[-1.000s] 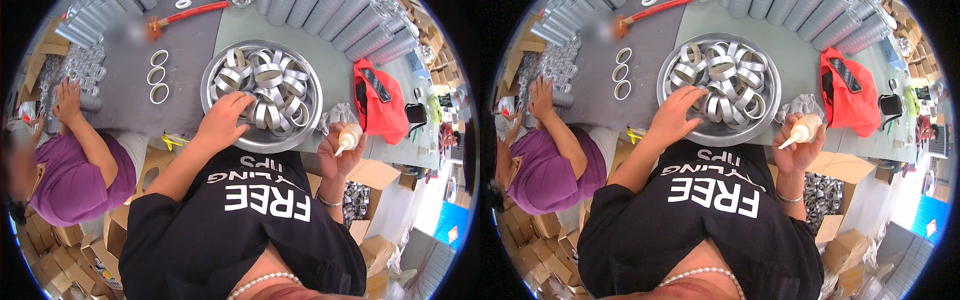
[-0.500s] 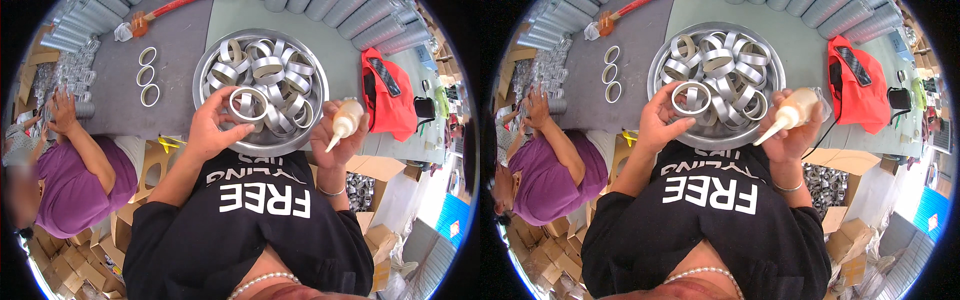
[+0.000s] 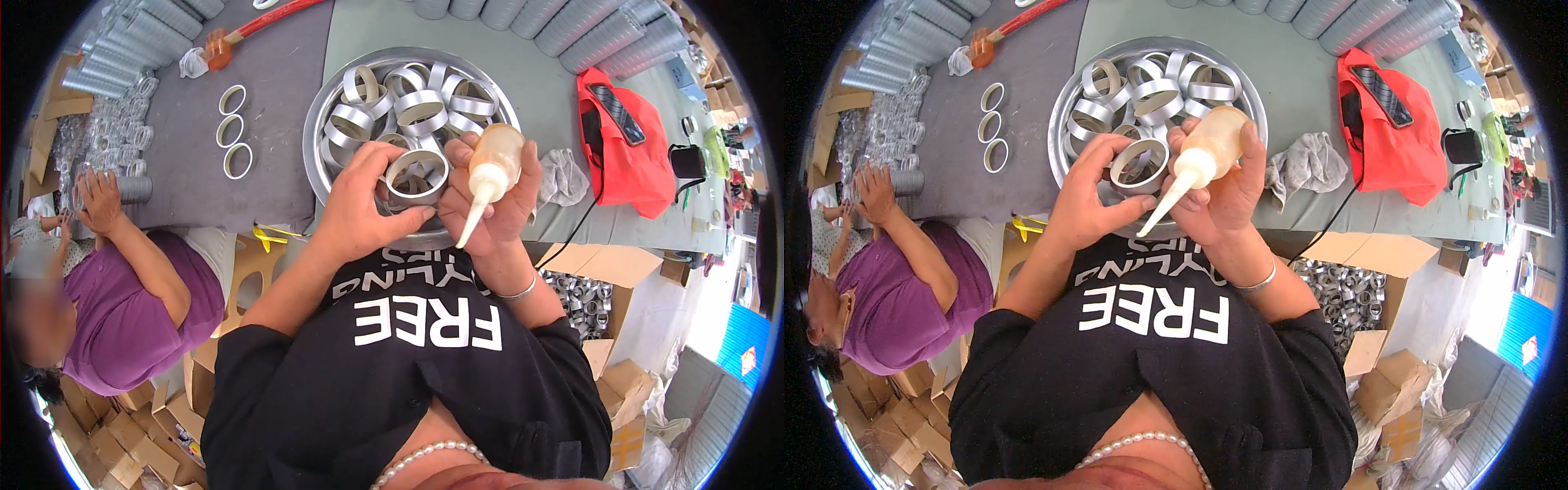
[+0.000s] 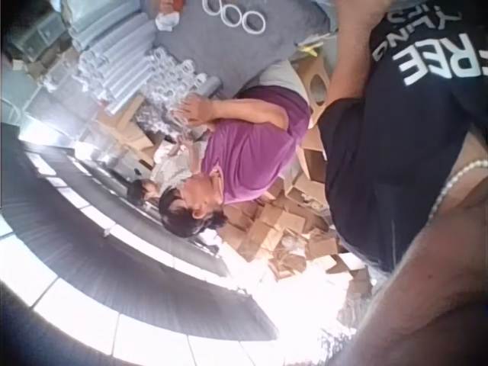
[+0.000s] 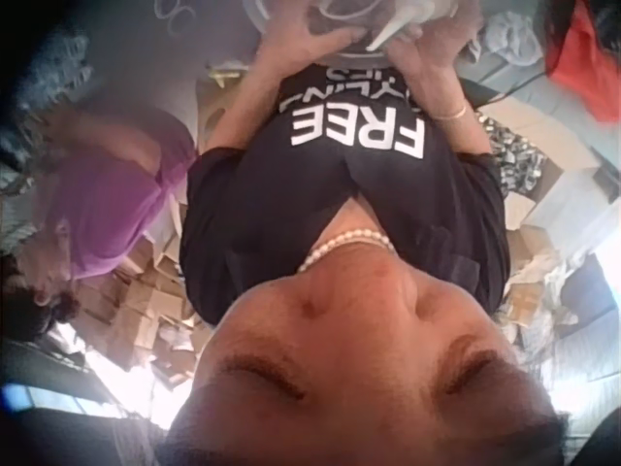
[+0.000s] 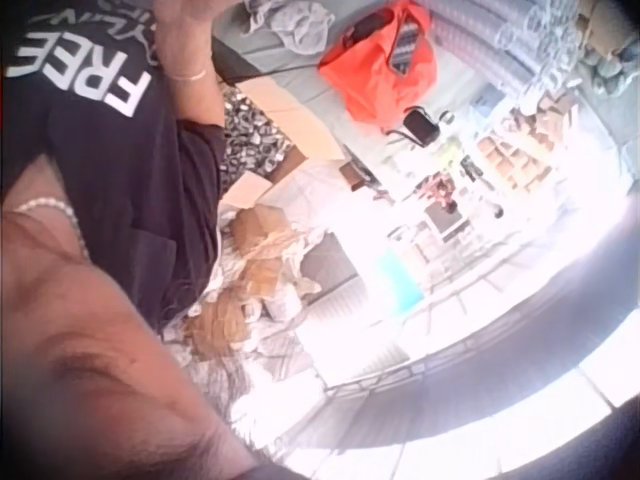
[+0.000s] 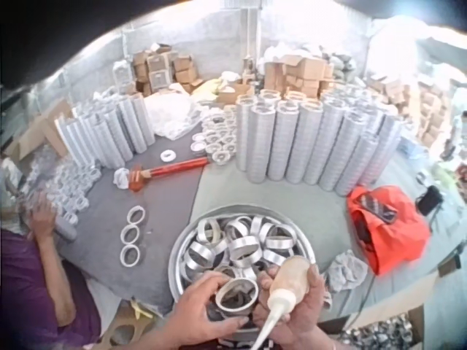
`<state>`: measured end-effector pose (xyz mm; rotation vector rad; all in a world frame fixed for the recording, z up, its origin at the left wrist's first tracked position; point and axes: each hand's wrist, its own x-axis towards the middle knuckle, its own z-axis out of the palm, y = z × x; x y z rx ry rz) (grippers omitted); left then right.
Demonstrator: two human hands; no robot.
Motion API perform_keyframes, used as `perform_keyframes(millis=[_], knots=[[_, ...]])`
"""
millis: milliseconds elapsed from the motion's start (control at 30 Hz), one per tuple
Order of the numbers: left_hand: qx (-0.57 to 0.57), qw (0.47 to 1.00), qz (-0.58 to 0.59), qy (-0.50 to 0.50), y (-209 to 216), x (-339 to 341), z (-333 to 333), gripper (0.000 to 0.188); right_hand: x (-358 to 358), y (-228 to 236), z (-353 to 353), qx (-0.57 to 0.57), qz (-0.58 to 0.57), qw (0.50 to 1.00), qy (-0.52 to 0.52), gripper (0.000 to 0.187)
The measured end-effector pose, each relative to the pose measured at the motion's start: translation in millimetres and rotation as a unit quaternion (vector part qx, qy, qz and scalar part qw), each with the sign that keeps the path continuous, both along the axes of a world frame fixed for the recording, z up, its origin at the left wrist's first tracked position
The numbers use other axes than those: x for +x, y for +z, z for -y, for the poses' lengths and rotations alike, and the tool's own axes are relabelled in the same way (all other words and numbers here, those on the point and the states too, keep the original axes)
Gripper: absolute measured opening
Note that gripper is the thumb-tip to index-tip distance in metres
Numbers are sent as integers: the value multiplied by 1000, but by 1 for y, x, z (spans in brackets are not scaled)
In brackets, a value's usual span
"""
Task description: The person applies glue from a squeeze bottle to the edge of a metal ring and places it into a metal tray. The person repeats this process for multiple rings, handling them one at a time.
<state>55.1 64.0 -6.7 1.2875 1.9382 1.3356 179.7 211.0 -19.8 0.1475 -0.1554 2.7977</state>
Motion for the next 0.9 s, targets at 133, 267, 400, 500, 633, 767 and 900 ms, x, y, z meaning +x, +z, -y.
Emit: perform_keyframes(millis=[133, 267, 400, 500, 633, 767, 900], knots=[[-4, 991, 133, -35, 14, -8, -5, 73, 0, 1, -5, 23, 13, 1000, 3, 61], [38, 984, 171, -19, -8, -14, -6, 68, -2, -3, -5, 5, 30, 1000, 7, 61], [-22, 991, 121, -56, -4, -23, 1, 69, -9, -4, -1, -1, 49, 998, 32, 61], [-56, 992, 85, -74, 12, -31, 1, 69, -16, 2, 2, -2, 73, 997, 40, 62], [67, 965, 252, -38, -5, -25, 4, 65, -15, 14, -11, 37, 57, 998, -16, 65], [111, 782, 612, -23, 1, -17, 16, 55, 3, 24, -27, 248, 107, 883, -385, 72], [121, 679, 720, -77, -7, -8, 19, 58, 36, 34, -18, 538, 93, 686, -481, 82]])
